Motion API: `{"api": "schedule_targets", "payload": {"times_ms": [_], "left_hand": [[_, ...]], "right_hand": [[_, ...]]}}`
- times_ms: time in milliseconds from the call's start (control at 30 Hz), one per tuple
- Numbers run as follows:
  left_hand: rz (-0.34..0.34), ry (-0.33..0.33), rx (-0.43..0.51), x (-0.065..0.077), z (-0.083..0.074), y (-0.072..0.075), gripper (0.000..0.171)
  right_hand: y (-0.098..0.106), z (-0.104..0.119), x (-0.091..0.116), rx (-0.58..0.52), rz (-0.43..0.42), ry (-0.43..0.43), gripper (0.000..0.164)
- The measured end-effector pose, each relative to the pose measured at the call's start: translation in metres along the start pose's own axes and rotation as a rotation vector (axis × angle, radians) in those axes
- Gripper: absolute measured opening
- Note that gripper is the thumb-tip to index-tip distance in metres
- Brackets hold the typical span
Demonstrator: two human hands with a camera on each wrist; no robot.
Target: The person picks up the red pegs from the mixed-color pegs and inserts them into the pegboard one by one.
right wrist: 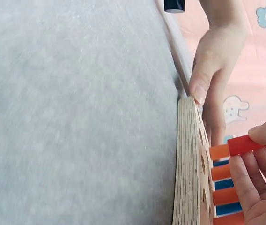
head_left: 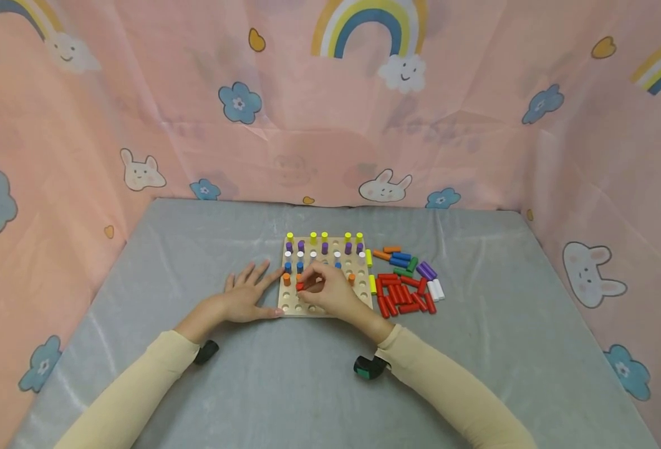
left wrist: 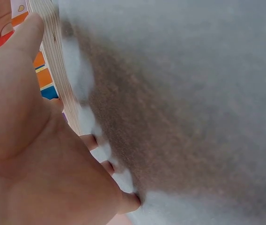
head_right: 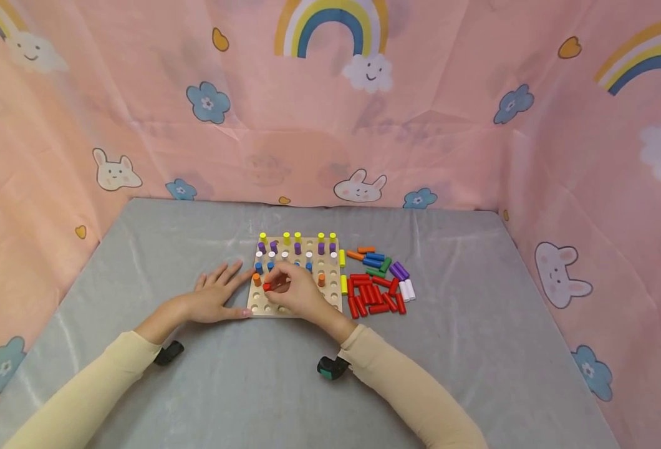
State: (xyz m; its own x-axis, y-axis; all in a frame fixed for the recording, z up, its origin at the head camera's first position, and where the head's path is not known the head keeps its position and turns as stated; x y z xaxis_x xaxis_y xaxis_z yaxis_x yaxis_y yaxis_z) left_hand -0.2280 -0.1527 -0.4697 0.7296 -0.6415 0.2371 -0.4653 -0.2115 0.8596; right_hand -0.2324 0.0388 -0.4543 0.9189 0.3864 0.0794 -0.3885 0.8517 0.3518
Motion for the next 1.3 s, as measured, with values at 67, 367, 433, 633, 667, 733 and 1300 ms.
{"api": "schedule_targets", "payload": {"times_ms": [67, 367, 433, 633, 667, 733, 1300], "left_hand": [[0.001, 0.003, 0.002, 0.000, 0.000, 0.000, 0.093], [0.001, -0.002, 0.001, 0.001, 0.000, 0.000, 0.092], [0.001, -0.001, -0.001, 0.002, 0.000, 0.000, 0.092], [0.000, 0.000, 0.017, 0.001, 0.002, -0.003, 0.092], [0.003, 0.003, 0.021, 0.001, 0.003, -0.003, 0.093], [-0.001, -0.002, 0.023, 0.000, 0.004, -0.004, 0.093], [-0.010, -0.009, 0.006, 0.002, 0.001, -0.001, 0.092]], "right_hand": [[-0.003, 0.002, -0.001, -0.009, 0.007, 0.015, 0.018], [-0.012, 0.001, -0.004, -0.005, 0.002, 0.033, 0.017], [-0.014, 0.001, -0.005, -0.003, -0.003, 0.034, 0.017], [-0.018, 0.002, -0.004, -0.002, -0.036, 0.032, 0.016], [-0.018, 0.002, -0.004, -0.003, -0.041, 0.031, 0.017], [-0.020, 0.002, -0.005, -0.006, -0.050, 0.040, 0.017], [-0.027, 0.004, -0.002, 0.171, -0.127, 0.130, 0.015]]}}
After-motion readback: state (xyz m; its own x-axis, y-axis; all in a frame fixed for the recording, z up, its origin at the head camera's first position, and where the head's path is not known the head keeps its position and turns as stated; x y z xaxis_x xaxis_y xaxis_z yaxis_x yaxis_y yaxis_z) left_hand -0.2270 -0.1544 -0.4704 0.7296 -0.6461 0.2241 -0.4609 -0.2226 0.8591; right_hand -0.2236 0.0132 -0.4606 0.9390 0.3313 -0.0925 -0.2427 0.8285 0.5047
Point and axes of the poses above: each hand's wrist, its own x-axis away from the middle knuckle, its own y-axis out of the back of the hand, z = x × y, the point moved 5 cm from there along -x, towards the middle knuckle, and after that the axes turned 14 degrees about -y, right-handed, at the moved point
